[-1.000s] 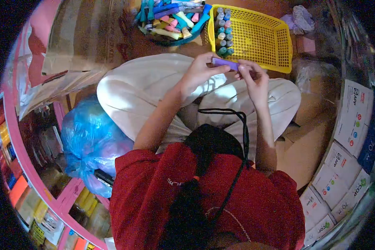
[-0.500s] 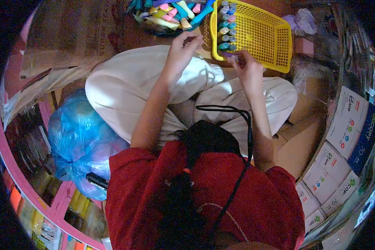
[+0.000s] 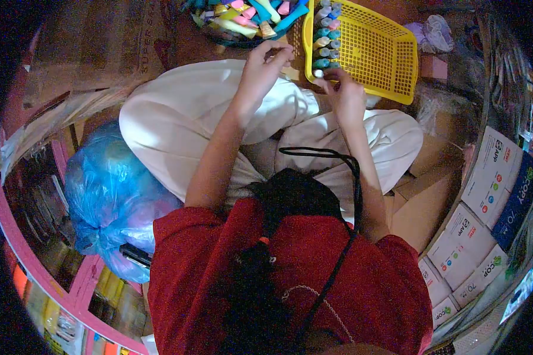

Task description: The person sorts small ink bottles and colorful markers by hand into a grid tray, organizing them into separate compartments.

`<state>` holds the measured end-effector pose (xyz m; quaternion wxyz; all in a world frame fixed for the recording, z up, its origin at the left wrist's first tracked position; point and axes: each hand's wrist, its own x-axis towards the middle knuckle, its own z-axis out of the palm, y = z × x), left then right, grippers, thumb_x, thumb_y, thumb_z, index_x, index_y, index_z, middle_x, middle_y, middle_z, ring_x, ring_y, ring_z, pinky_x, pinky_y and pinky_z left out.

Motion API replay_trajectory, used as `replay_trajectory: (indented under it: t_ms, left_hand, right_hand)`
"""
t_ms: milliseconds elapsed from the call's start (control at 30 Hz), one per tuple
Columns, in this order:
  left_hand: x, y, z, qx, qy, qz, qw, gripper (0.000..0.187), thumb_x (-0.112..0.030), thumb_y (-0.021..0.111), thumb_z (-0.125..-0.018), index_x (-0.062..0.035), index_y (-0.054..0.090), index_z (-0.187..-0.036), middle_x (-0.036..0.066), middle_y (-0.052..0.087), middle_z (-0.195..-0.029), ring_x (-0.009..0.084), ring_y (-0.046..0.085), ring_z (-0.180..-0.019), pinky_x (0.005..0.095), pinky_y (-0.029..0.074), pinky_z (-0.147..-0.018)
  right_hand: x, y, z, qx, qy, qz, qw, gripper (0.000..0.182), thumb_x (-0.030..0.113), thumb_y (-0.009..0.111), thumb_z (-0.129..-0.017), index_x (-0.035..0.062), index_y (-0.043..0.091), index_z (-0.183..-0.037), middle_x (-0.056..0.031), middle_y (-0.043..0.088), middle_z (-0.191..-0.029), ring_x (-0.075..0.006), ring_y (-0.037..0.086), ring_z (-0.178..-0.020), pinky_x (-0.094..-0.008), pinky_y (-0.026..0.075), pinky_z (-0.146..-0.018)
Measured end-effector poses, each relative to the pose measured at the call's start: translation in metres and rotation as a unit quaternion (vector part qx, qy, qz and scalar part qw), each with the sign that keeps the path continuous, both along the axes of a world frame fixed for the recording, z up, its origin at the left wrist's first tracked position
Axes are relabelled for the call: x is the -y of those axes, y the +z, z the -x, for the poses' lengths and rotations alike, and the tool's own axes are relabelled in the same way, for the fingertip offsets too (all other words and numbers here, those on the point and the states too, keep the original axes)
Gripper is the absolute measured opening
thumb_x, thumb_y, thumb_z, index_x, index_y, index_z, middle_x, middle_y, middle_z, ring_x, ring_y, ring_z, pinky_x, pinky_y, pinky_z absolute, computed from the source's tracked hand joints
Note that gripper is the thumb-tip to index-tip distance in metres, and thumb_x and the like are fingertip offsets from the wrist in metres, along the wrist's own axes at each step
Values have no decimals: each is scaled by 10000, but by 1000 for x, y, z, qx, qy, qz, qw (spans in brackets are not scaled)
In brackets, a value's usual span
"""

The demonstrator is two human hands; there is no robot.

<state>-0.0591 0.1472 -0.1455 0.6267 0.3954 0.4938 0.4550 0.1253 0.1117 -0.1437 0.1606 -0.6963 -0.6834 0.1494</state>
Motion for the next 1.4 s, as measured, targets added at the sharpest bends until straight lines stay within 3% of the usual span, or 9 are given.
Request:
replay_trajectory:
  t_ms: [367,467,533,600,667,733,933,1133,1400]
  left_hand:
    - [-1,-5,0,5,9,-7,1000,204,-141,533,-866,17,572,-989,72,611,-899,132,582,-815,254,469,-752]
    - [-2,-5,3,-31,21,-17,999,200,-136,546,-859,19,575,-982,70,610,-900,128,576,-820,251,468,-749]
    - [-16,7,18,-122,28,-69,990,172,-133,571,-844,4,591,-945,60,613,-889,130,573,-808,267,467,-733]
    - [-40,10,38,-214,70,-187,956,153,-154,581,-839,-18,607,-905,52,614,-846,135,571,-782,290,469,-720]
    - [-66,47,62,-367,82,-219,901,165,-175,579,-811,-24,614,-866,151,636,-833,290,629,-726,357,487,-659]
    - [-103,52,86,-487,101,-306,812,159,-159,566,-802,-32,620,-881,177,626,-878,341,611,-771,408,481,-674]
    - [-197,25,113,-566,29,-330,755,236,-205,596,-770,-52,625,-948,198,610,-943,357,588,-856,434,473,-746]
    - [-242,16,101,-560,-39,-235,794,255,-186,580,-742,-53,634,-953,207,604,-971,355,589,-896,430,471,-790]
    - [-248,5,157,-697,-92,-139,697,328,-324,667,-693,-39,662,-854,170,648,-816,336,632,-762,415,501,-682]
  right_hand:
    - [7,6,3,-36,-38,2,999,255,336,632,-783,87,637,-838,-145,623,-741,-300,614,-658,-386,480,-590]
    - [15,11,-6,-67,-32,-78,994,212,271,639,-786,67,631,-839,-149,620,-772,-293,605,-664,-362,477,-613]
    - [17,14,-13,-53,-40,-59,996,160,157,655,-782,11,626,-841,-128,640,-782,-205,613,-634,-291,465,-572]
    - [19,7,-21,-65,-32,-83,994,148,142,643,-788,5,618,-837,-125,626,-770,-206,588,-612,-291,455,-565]
    - [17,2,-27,-104,-31,-81,991,143,141,637,-788,7,616,-834,-130,612,-767,-228,577,-616,-307,455,-578]
    - [16,1,-27,-171,-39,-49,983,146,155,635,-783,18,622,-832,-144,599,-776,-272,582,-647,-339,464,-612]
    - [16,-3,-28,-179,-15,-68,981,116,132,625,-774,21,612,-805,-129,562,-761,-271,558,-702,-352,439,-638]
    - [15,-5,-26,-163,-16,-64,985,123,149,621,-766,36,613,-814,-130,544,-771,-283,548,-719,-361,436,-656]
    - [14,-1,-23,-154,-37,-14,987,125,167,611,-781,49,610,-823,-125,540,-786,-291,540,-745,-365,433,-675]
